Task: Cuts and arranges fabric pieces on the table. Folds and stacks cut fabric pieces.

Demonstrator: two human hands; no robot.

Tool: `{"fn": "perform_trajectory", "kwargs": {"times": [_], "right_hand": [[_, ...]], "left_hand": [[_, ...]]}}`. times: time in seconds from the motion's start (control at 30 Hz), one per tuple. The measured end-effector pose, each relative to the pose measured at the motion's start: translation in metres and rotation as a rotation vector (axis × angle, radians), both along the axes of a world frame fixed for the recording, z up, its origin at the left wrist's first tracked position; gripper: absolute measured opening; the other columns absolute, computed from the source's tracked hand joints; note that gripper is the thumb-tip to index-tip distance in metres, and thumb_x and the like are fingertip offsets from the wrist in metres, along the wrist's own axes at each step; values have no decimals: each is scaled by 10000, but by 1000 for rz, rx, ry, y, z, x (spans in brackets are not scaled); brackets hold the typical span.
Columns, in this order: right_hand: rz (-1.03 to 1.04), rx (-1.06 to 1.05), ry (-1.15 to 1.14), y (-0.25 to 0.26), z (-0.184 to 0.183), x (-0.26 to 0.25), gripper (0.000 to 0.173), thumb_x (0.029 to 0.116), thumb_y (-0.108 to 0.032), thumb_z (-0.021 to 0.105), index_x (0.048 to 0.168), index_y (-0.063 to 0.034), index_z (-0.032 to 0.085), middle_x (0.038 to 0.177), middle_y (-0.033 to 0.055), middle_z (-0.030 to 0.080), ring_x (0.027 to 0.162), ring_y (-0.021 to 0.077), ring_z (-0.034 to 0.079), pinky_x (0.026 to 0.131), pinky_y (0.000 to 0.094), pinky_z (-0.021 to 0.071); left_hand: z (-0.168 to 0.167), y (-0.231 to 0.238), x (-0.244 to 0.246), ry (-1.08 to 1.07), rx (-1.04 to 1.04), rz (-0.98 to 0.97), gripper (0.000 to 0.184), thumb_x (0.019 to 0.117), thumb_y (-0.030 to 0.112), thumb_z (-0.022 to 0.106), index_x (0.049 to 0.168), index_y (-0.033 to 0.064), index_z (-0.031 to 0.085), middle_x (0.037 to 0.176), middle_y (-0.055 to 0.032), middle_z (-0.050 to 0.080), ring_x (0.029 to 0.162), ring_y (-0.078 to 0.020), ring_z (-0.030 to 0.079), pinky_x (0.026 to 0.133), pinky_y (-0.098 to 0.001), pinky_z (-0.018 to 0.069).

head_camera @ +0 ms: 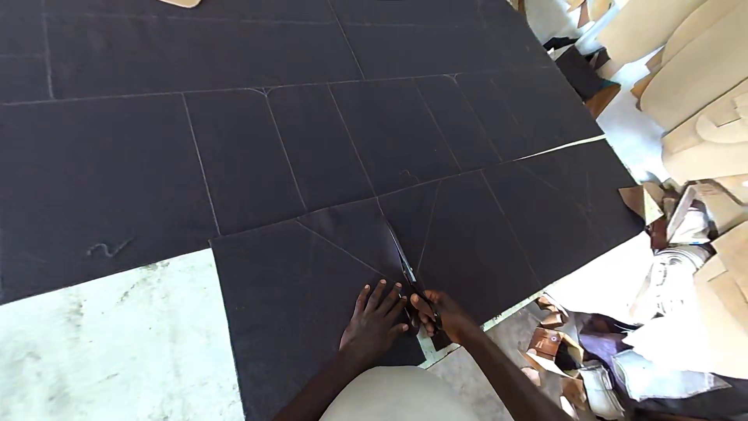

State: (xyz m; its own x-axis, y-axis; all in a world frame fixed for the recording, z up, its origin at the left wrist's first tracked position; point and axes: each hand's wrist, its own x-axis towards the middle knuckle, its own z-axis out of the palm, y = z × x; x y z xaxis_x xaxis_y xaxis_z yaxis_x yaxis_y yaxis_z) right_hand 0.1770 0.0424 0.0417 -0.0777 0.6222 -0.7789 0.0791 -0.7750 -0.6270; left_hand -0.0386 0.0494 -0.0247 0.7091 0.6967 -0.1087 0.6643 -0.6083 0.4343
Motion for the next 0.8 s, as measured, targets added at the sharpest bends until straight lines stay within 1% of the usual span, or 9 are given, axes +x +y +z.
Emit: {"fn": "perform_trajectory", "kwargs": {"times": [0.1, 0.23, 0.3, 0.37, 0.43, 0.57, 0.67, 0.73, 0.8], "right_hand": [[30, 12, -18, 9, 4, -1, 387, 1006, -439, 630, 1051, -60, 564, 693, 17, 542, 545, 114, 561, 541, 262, 529], [38, 29, -6, 28, 8, -3, 424, 1000, -489, 620, 1121, -84, 593, 714, 21, 554, 548, 109, 558, 546, 258, 527], [31, 38, -7, 33, 4, -4, 415, 999, -492, 620, 1102, -91, 597, 705, 18, 540, 538, 109, 542, 533, 257, 515], [5, 46, -10, 32, -4, -5, 395, 999, -470, 633, 1037, -80, 583, 679, 18, 523, 510, 111, 521, 508, 262, 505], [-12, 43, -7, 31, -7, -6, 377, 999, -436, 648, 997, -67, 571, 662, 20, 519, 494, 112, 517, 492, 263, 505], [-17, 46, 10, 29, -5, -5, 368, 1006, -436, 638, 1022, -73, 574, 660, 12, 520, 502, 107, 528, 499, 257, 509], [-39, 113, 41, 27, -6, -5, 383, 992, -444, 648, 1023, -64, 605, 655, 6, 535, 505, 106, 537, 498, 256, 510], [-33, 142, 56, 27, -6, -7, 390, 998, -446, 632, 1035, -59, 599, 665, 6, 541, 518, 108, 547, 515, 260, 518], [-41, 154, 70, 31, -6, -9, 394, 1000, -446, 627, 1052, -55, 621, 660, 5, 546, 521, 106, 552, 516, 257, 520]], "left_hand": [[3, 1, 0, -6, -25, 1, 634, 1063, 620, 210, 1536, 293, 478, 1700, 50, 252, 1582, -320, 138, 1225, -649, 116], [1, 1, -1, 5, -16, 0, 645, 1057, 635, 197, 1557, 312, 445, 1700, 47, 255, 1585, -312, 134, 1229, -651, 101], [3, 2, 0, 17, -43, -3, 650, 1057, 637, 191, 1567, 312, 429, 1702, 41, 251, 1586, -316, 125, 1231, -651, 88], [7, 4, 0, 34, -97, -13, 660, 1054, 640, 183, 1583, 308, 397, 1709, 37, 228, 1590, -318, 97, 1232, -648, 64], [7, 4, 0, 25, -108, -9, 660, 1055, 639, 186, 1584, 305, 395, 1705, 31, 241, 1588, -324, 106, 1231, -654, 64], [9, 3, 0, 25, -89, -11, 662, 1056, 637, 185, 1581, 295, 399, 1698, 18, 263, 1581, -336, 141, 1225, -659, 85], [6, 2, -1, -12, -49, -3, 664, 1057, 635, 182, 1569, 284, 419, 1690, 22, 286, 1576, -338, 165, 1222, -662, 113], [7, 2, -1, -15, -52, -5, 660, 1059, 632, 190, 1570, 281, 419, 1691, 23, 282, 1575, -341, 167, 1221, -664, 113], [9, 3, -1, 5, -73, -8, 663, 1057, 635, 186, 1579, 287, 399, 1698, 32, 261, 1580, -328, 151, 1227, -654, 99]]}}
